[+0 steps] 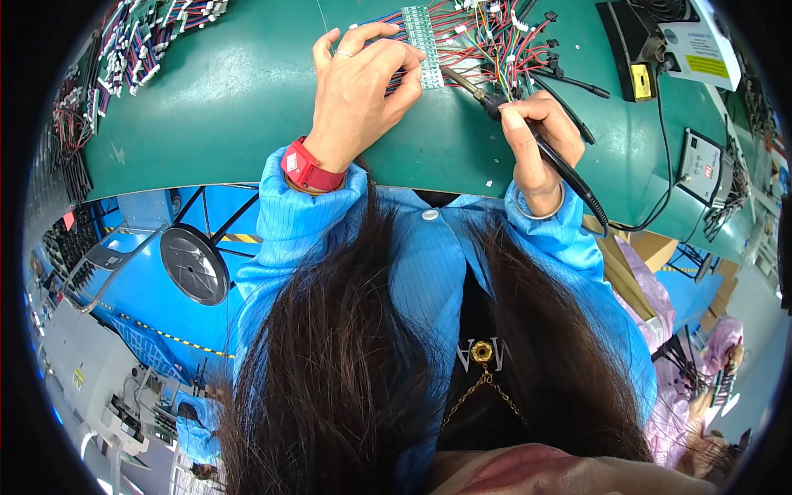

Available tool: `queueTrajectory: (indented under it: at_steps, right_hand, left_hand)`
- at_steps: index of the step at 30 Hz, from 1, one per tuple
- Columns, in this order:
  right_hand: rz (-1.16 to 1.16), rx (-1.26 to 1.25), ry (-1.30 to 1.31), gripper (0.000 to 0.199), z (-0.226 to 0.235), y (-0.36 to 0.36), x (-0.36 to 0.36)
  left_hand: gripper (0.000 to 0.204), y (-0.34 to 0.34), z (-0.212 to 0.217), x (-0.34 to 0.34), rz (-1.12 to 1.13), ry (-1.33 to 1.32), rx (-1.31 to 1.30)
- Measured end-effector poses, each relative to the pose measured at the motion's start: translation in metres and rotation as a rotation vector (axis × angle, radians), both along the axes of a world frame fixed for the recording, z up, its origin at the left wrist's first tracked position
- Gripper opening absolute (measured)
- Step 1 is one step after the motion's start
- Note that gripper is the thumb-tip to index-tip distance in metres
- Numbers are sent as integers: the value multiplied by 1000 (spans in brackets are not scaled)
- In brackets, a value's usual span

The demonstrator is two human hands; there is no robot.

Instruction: Soldering multiple black wires onto a green printed circuit board at an electronics assembly station.

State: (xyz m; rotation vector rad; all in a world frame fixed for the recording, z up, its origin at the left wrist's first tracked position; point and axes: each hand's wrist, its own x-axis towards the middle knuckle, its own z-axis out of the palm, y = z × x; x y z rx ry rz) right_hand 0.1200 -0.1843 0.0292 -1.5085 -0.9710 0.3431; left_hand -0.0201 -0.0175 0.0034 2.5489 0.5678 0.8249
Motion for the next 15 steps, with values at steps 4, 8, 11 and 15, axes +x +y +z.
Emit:
queueTrajectory:
  at_steps: [4,8,11,15]
  right_hand:
    - [8,0,-2,6,0,0,0]
    - [17,0,2,6,0,0,1]
    - [18,7,-9,6,-1,1,2]
    - [20,12,-19,5,-1,1,2]
  left_hand:
    - [11,0,0,0,-3,0,-5]
    - [12,-1,0,1,6,-8,18]
    - [12,-1,0,2,12,-9,33]
    - [12,-2,-1,3,20,-12,51]
